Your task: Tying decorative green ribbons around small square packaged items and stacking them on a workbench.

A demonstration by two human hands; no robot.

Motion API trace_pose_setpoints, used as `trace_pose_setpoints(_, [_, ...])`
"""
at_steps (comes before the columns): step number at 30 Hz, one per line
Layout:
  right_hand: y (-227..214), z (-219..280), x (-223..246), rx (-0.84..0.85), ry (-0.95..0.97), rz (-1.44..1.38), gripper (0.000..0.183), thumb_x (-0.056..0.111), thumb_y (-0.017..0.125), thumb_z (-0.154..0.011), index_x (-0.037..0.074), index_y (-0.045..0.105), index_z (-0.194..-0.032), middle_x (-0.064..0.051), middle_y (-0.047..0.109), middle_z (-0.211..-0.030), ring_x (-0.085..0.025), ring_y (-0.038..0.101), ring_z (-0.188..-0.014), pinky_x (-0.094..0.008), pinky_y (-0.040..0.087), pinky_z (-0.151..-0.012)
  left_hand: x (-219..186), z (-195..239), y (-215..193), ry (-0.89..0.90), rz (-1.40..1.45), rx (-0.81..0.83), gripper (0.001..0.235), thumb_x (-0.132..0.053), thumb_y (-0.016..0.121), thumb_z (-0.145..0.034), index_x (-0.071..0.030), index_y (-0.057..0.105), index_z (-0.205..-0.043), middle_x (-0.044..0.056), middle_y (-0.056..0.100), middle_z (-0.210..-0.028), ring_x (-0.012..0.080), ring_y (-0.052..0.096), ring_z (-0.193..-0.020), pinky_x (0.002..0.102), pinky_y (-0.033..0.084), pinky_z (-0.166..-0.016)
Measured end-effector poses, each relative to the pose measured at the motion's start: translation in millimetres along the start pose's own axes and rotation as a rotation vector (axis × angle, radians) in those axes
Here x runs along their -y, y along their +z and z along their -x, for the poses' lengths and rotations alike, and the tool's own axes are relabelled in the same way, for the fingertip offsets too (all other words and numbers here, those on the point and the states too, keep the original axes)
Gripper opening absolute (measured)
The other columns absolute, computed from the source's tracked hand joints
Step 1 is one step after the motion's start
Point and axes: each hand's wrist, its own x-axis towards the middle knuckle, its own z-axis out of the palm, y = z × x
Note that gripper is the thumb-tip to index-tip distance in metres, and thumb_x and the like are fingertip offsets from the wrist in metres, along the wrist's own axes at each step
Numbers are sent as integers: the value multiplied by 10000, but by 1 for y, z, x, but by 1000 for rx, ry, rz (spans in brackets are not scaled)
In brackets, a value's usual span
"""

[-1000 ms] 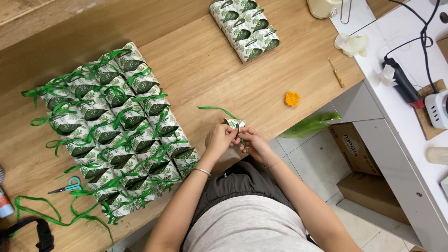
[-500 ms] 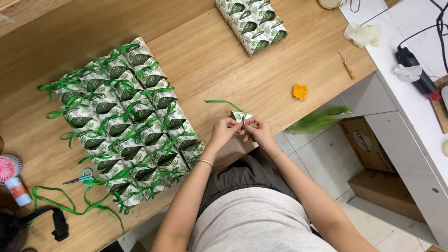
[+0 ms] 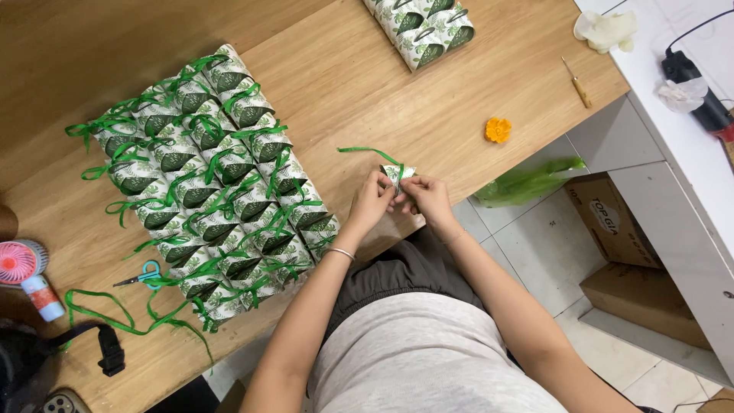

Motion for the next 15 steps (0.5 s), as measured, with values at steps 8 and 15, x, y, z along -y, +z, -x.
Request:
trace_pose_setpoints(8, [-16,6,3,196,317,-517,242,116,591,-980,16,665,-1187,-61,709,-810,-122,596,-595,-239,490,-561,-31,9,5,-26,-253,-61,187,-245,647,-985,-72,633,-1055,69,740,-715,167,736,-600,329,529,-550])
trace_pose_setpoints(15, [-9,13,25,270,352,-393,246,124,595,-957,85,600,-1200,-32,703,-807,-114,596,-584,-239,472,-531,19,-14,10,-90,-101,-118,212,-207,677,-959,0,720,-964,79,772,-761,152,746,-623,298,569,-585])
